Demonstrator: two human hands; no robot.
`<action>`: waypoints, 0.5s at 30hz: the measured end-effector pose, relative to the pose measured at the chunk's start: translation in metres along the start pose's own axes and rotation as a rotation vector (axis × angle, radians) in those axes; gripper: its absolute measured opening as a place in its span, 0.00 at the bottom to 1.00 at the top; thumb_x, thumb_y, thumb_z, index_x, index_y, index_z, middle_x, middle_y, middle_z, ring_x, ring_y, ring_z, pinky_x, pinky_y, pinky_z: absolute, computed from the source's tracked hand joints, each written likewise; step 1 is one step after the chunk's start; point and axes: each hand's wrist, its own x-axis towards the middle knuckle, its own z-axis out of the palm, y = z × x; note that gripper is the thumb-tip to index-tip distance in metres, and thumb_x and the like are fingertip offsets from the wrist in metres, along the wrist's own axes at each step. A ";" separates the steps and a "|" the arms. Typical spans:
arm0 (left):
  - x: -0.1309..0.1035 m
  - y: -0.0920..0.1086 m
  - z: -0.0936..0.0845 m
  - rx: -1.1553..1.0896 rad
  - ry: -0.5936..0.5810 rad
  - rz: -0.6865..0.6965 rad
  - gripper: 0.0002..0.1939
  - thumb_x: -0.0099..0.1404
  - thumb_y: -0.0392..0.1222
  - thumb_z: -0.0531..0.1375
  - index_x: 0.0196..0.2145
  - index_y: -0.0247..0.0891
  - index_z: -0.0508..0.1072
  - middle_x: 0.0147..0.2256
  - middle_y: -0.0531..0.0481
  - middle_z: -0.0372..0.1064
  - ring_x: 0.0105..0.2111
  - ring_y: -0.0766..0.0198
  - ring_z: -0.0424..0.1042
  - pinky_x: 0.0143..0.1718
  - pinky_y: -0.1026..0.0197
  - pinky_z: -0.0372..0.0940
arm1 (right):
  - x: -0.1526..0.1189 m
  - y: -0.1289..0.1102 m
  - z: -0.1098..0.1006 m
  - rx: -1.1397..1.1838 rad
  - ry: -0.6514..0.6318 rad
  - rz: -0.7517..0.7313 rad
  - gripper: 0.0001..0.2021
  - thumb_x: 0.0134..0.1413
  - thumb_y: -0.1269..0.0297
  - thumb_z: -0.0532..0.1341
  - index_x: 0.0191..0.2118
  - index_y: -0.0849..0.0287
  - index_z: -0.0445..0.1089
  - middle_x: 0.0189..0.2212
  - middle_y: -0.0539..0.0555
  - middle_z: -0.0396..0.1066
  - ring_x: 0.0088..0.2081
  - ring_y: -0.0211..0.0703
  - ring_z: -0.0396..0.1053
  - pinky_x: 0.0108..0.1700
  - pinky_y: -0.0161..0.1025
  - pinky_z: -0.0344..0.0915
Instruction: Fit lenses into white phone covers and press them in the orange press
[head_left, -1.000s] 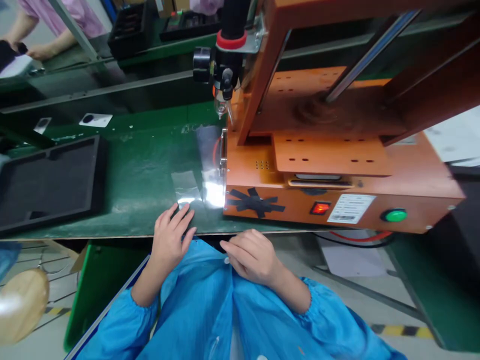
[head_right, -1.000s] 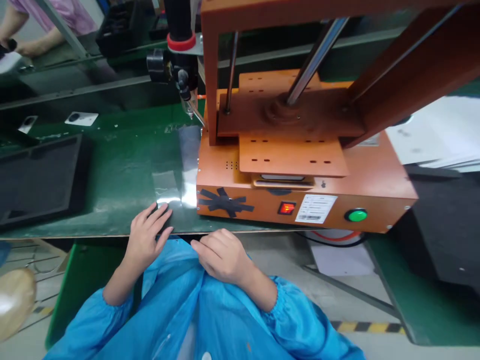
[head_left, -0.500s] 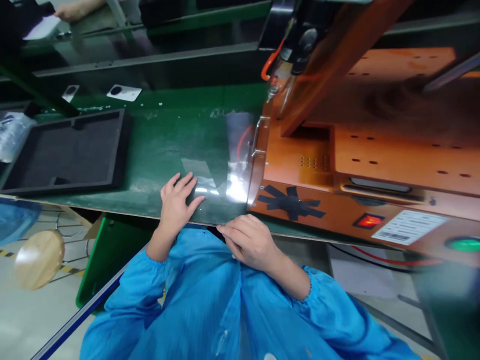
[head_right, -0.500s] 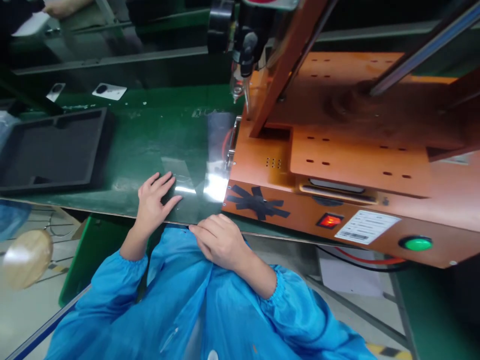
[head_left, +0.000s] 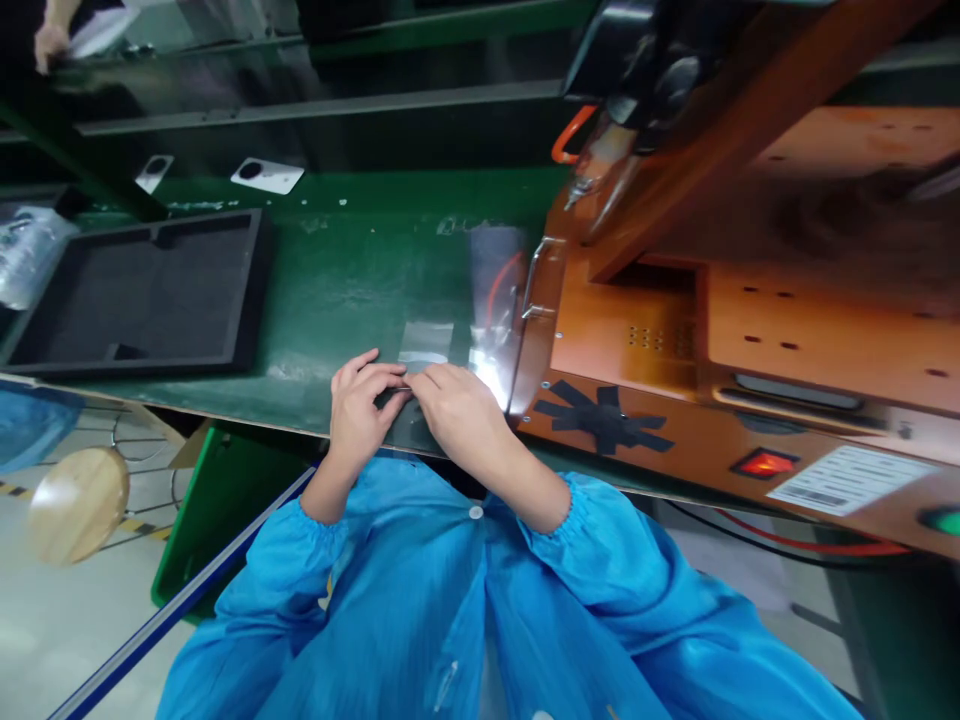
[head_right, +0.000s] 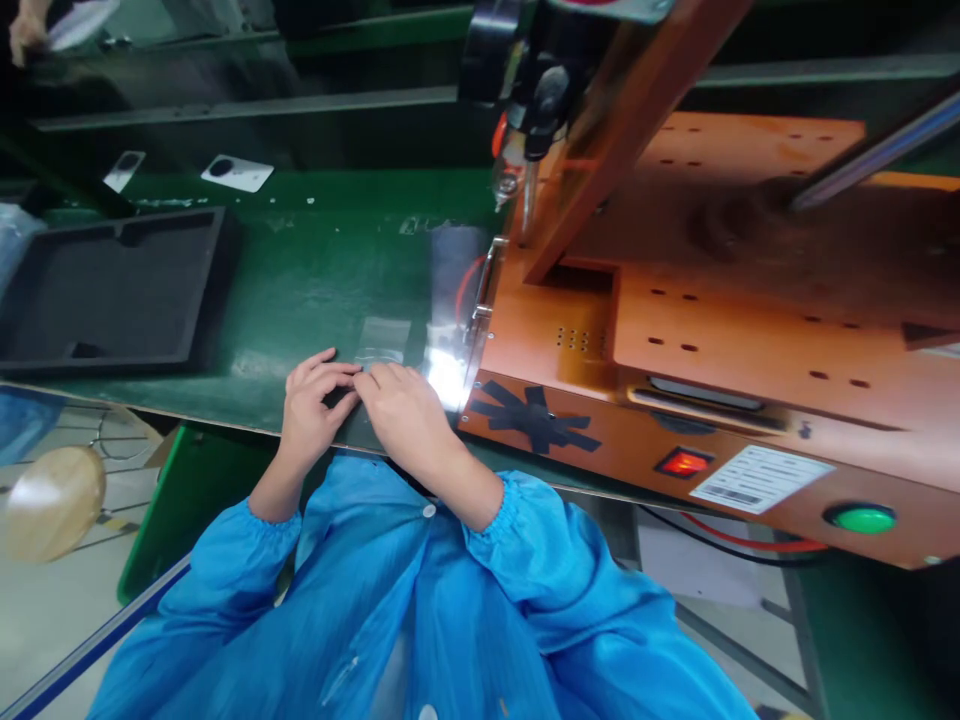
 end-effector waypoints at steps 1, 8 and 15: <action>0.000 -0.001 0.001 -0.008 0.008 0.007 0.03 0.72 0.41 0.66 0.39 0.46 0.82 0.50 0.51 0.83 0.65 0.47 0.69 0.67 0.38 0.61 | -0.002 0.001 0.001 -0.011 0.021 -0.014 0.09 0.74 0.73 0.58 0.47 0.65 0.76 0.37 0.58 0.76 0.40 0.49 0.70 0.42 0.45 0.60; -0.002 -0.006 0.002 0.031 -0.023 0.040 0.07 0.73 0.40 0.65 0.39 0.50 0.85 0.51 0.53 0.82 0.66 0.47 0.69 0.67 0.35 0.60 | -0.005 0.001 -0.011 -0.134 0.112 -0.179 0.09 0.74 0.72 0.58 0.44 0.65 0.77 0.41 0.60 0.78 0.42 0.50 0.67 0.47 0.47 0.58; -0.001 -0.003 0.001 0.081 -0.047 0.088 0.09 0.73 0.40 0.64 0.40 0.52 0.85 0.55 0.52 0.81 0.66 0.46 0.68 0.70 0.31 0.57 | -0.001 -0.001 -0.021 -0.284 0.151 -0.229 0.12 0.73 0.74 0.55 0.38 0.63 0.76 0.33 0.58 0.72 0.38 0.51 0.62 0.38 0.48 0.52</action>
